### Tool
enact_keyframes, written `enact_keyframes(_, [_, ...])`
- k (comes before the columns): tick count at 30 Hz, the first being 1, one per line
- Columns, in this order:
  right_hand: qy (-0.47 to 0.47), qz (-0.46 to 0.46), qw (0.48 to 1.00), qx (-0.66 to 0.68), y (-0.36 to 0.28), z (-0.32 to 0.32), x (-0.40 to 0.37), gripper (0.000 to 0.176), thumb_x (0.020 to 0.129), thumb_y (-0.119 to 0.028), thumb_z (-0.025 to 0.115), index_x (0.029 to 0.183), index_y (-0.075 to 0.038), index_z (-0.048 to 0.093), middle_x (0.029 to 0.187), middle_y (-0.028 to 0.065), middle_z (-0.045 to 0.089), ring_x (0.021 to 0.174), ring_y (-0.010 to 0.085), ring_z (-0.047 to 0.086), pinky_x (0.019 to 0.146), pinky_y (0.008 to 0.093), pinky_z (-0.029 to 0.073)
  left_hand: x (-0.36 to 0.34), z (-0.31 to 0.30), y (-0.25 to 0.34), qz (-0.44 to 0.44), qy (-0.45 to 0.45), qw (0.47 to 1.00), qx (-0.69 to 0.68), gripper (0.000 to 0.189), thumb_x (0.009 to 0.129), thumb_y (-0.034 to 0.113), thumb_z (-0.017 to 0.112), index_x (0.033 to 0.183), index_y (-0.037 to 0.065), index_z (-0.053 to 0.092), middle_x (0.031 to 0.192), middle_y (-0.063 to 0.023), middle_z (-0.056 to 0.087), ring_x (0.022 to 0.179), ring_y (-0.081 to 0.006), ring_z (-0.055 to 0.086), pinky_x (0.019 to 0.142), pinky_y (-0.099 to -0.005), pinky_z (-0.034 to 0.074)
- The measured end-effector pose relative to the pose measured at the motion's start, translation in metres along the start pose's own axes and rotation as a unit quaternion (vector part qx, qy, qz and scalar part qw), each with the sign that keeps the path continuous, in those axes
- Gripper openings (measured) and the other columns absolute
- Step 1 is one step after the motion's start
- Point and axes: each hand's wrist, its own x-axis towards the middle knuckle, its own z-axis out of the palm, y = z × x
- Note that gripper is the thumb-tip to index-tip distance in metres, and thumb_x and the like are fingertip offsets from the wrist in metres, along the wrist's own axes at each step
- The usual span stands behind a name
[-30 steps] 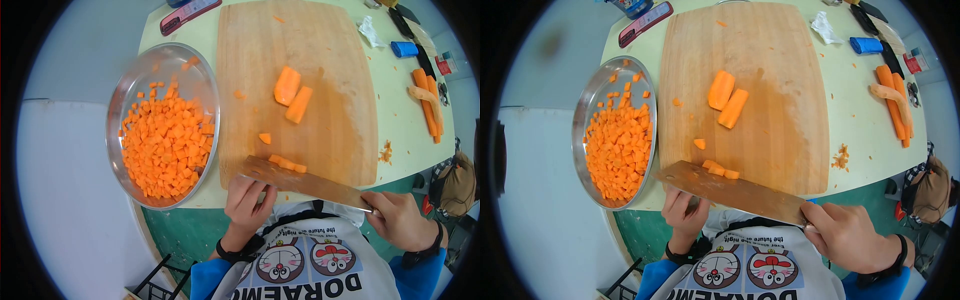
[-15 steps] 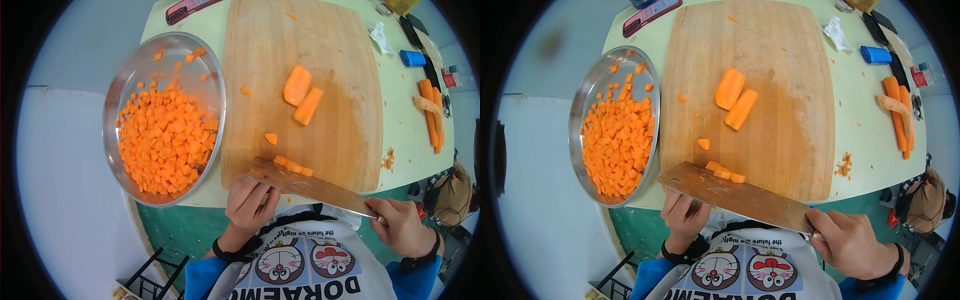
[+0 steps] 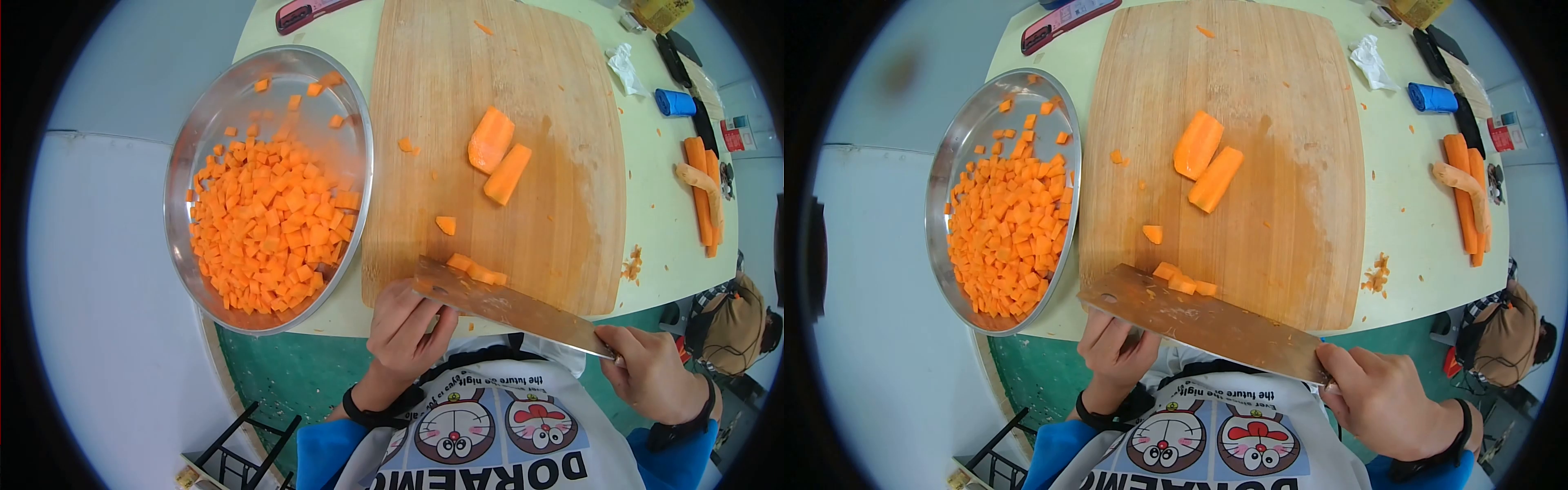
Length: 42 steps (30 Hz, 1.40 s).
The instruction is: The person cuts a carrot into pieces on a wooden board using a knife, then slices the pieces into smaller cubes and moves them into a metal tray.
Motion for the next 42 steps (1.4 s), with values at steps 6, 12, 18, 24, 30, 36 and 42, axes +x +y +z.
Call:
enact_keyframes(6, [-0.030, 0.023, 0.999, 0.010, -0.005, -0.007, 0.003, 0.030, 0.073, -0.006, 0.064, 0.099, -0.004, 0.049, 0.066, 0.0102, 0.053, 0.056, 0.0302, 0.056, 0.047, 0.0384, 0.044, -0.001, 0.002, -0.001, 0.002, 0.012, 1.000, -0.008, 0.025, 0.060, -0.008, 0.070, 0.084, -0.006, 0.064, 0.092, -0.0143, 0.062, 0.077, -0.0301, 0.060, 0.067, -0.0354, 0.049])
enact_keyframes(12, [-0.045, 0.017, 0.999, 0.004, -0.009, -0.012, 0.009, 0.026, 0.074, -0.007, 0.063, 0.095, -0.004, 0.048, 0.064, 0.0105, 0.053, 0.054, 0.0310, 0.055, 0.046, 0.0384, 0.044, -0.001, 0.001, -0.001, -0.004, 0.002, 1.000, -0.018, 0.025, 0.060, -0.009, 0.071, 0.084, -0.007, 0.064, 0.092, -0.0150, 0.061, 0.077, -0.0299, 0.060, 0.066, -0.0341, 0.049])
enact_keyframes(18, [-0.051, 0.018, 0.999, 0.006, -0.010, -0.015, 0.011, 0.019, 0.077, -0.008, 0.060, 0.091, -0.004, 0.048, 0.063, 0.0105, 0.053, 0.052, 0.0310, 0.055, 0.045, 0.0383, 0.044, 0.004, 0.003, 0.001, 0.003, 0.012, 1.000, -0.019, 0.023, 0.062, -0.009, 0.071, 0.085, -0.007, 0.065, 0.090, -0.0156, 0.062, 0.075, -0.0291, 0.061, 0.065, -0.0333, 0.049])
enact_keyframes(24, [-0.034, 0.013, 0.999, 0.015, -0.010, -0.012, 0.012, 0.015, 0.081, -0.010, 0.058, 0.090, -0.004, 0.048, 0.060, 0.0106, 0.054, 0.052, 0.0310, 0.055, 0.046, 0.0386, 0.044, -0.002, 0.004, 0.002, -0.026, 0.006, 1.000, -0.014, 0.025, 0.063, -0.008, 0.073, 0.087, -0.007, 0.065, 0.091, -0.0149, 0.062, 0.076, -0.0280, 0.061, 0.065, -0.0320, 0.049])
enact_keyframes(30, [-0.007, -0.008, 1.000, 0.010, -0.005, -0.004, 0.019, 0.013, 0.082, -0.012, 0.058, 0.089, -0.003, 0.049, 0.059, 0.0125, 0.054, 0.052, 0.0323, 0.056, 0.046, 0.0397, 0.044, -0.003, 0.007, -0.001, 0.005, 0.034, 0.999, 0.007, 0.025, 0.064, -0.006, 0.073, 0.088, -0.006, 0.065, 0.091, -0.0140, 0.061, 0.074, -0.0271, 0.061, 0.065, -0.0322, 0.050])
enact_keyframes(36, [0.036, -0.004, 0.996, 0.080, -0.005, -0.009, 0.016, 0.011, 0.085, -0.012, 0.057, 0.086, -0.002, 0.051, 0.061, 0.0141, 0.056, 0.052, 0.0323, 0.057, 0.047, 0.0378, 0.045, 0.000, 0.004, 0.004, -0.020, 0.017, 1.000, 0.007, 0.025, 0.067, -0.005, 0.073, 0.091, -0.005, 0.065, 0.092, -0.0154, 0.063, 0.082, -0.0256, 0.063, 0.071, -0.0295, 0.052])
enact_keyframes(42, [0.076, -0.018, 0.993, 0.086, -0.013, -0.008, 0.009, 0.010, 0.084, -0.008, 0.059, 0.088, -0.001, 0.053, 0.064, 0.0139, 0.057, 0.054, 0.0311, 0.057, 0.047, 0.0345, 0.045, -0.002, 0.004, 0.006, -0.059, 0.030, 0.997, -0.025, 0.024, 0.067, -0.005, 0.072, 0.090, -0.003, 0.064, 0.092, -0.0152, 0.063, 0.081, -0.0249, 0.063, 0.070, -0.0294, 0.052])
